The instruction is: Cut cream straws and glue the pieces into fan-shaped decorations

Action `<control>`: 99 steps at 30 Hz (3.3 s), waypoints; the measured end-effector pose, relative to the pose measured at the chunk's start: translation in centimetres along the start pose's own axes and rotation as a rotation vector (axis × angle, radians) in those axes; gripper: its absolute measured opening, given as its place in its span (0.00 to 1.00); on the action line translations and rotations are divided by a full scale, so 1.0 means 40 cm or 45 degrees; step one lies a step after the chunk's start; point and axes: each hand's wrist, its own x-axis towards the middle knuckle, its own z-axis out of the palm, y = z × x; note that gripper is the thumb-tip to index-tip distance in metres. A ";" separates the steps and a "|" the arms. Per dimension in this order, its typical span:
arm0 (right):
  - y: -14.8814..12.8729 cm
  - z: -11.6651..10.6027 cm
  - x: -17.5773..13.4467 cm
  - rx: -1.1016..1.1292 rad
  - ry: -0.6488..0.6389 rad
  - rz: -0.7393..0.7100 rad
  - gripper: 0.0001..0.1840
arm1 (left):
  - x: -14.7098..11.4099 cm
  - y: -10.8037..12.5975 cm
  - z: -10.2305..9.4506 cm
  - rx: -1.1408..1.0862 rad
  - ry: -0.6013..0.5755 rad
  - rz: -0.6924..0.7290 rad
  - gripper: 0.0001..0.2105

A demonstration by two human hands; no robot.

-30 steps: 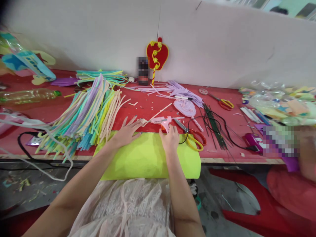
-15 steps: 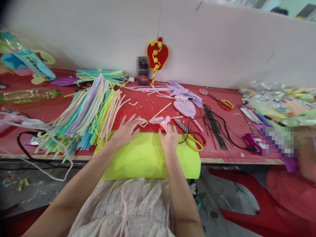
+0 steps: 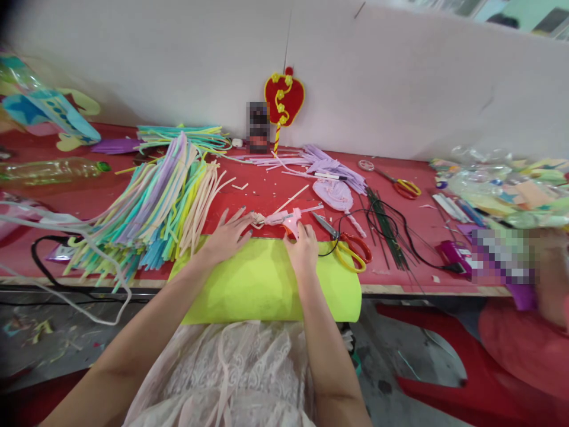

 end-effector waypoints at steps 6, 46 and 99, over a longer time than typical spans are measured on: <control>0.004 0.004 0.001 0.038 0.012 -0.013 0.22 | -0.001 0.002 -0.001 -0.009 0.008 0.001 0.21; 0.021 0.012 0.003 -0.052 0.117 0.186 0.22 | 0.004 -0.007 0.011 -0.075 0.016 -0.016 0.20; 0.021 -0.001 0.004 0.047 0.179 0.201 0.24 | 0.083 -0.062 0.034 -0.029 0.258 -0.174 0.05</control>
